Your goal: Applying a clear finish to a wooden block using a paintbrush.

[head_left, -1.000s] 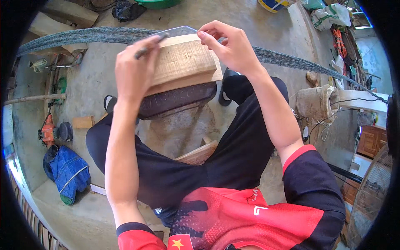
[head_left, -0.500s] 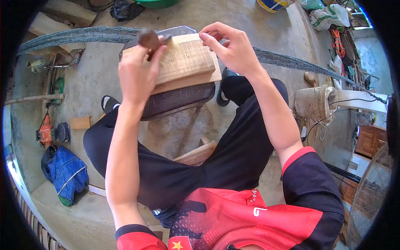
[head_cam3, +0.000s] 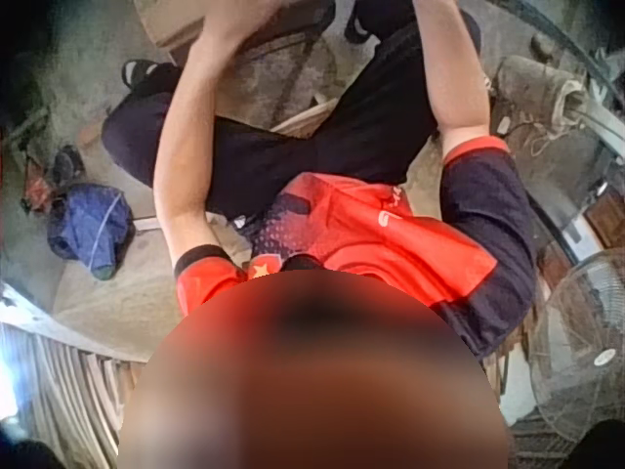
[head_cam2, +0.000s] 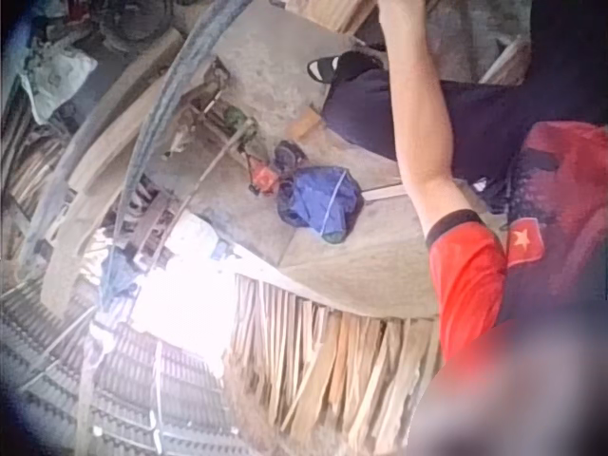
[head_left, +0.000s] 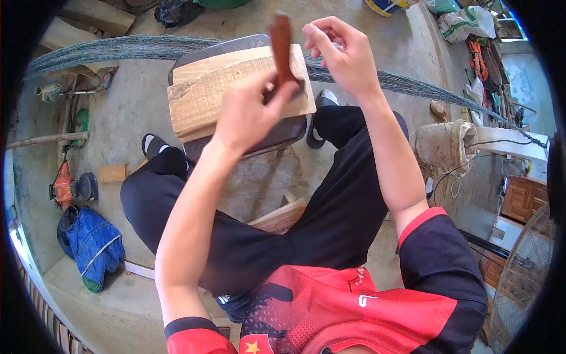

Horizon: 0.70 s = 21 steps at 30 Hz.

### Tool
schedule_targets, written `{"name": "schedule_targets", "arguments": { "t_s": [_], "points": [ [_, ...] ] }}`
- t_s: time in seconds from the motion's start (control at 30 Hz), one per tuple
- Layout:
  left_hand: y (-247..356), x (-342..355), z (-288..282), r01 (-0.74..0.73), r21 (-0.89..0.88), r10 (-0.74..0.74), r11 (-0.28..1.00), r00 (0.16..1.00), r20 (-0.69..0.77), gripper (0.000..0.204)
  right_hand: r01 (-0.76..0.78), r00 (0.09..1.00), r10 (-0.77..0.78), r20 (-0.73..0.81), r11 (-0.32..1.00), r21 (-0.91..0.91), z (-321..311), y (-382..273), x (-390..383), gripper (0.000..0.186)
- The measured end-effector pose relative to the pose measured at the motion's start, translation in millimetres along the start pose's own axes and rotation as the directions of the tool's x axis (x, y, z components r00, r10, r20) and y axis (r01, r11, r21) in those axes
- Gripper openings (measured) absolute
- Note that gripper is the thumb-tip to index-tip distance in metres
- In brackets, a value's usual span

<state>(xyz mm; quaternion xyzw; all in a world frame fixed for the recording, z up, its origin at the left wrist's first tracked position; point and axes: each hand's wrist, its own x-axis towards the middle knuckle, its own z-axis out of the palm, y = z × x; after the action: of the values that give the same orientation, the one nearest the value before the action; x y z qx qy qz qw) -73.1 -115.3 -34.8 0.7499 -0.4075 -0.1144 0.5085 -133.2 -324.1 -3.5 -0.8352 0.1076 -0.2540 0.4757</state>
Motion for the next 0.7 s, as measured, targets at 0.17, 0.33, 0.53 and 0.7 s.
{"name": "schedule_targets", "arguments": {
  "t_s": [0.17,0.33,0.53,0.7],
  "points": [
    [-17,28,-23,0.068,0.154,-0.016,0.986,0.949,-0.314,0.022,-0.004,1.0,0.004,0.013,1.0,0.002,6,-9,-3,0.028],
    [-15,27,-2,-0.277,0.293,0.323,0.915,0.938,-0.124,0.025,-0.033,0.998,0.037,-0.05,0.997,0.074,-3,-3,2,0.03],
    [14,10,14,-0.134,0.003,0.132,0.991,0.979,0.155,0.022,-0.003,0.995,0.016,-0.096,0.991,0.131,-11,-5,3,0.029],
    [-15,33,-12,-0.146,0.16,0.166,0.976,0.979,-0.122,0.022,-0.012,0.997,0.022,-0.069,0.991,0.136,-8,-5,3,0.029]
  ]
}}
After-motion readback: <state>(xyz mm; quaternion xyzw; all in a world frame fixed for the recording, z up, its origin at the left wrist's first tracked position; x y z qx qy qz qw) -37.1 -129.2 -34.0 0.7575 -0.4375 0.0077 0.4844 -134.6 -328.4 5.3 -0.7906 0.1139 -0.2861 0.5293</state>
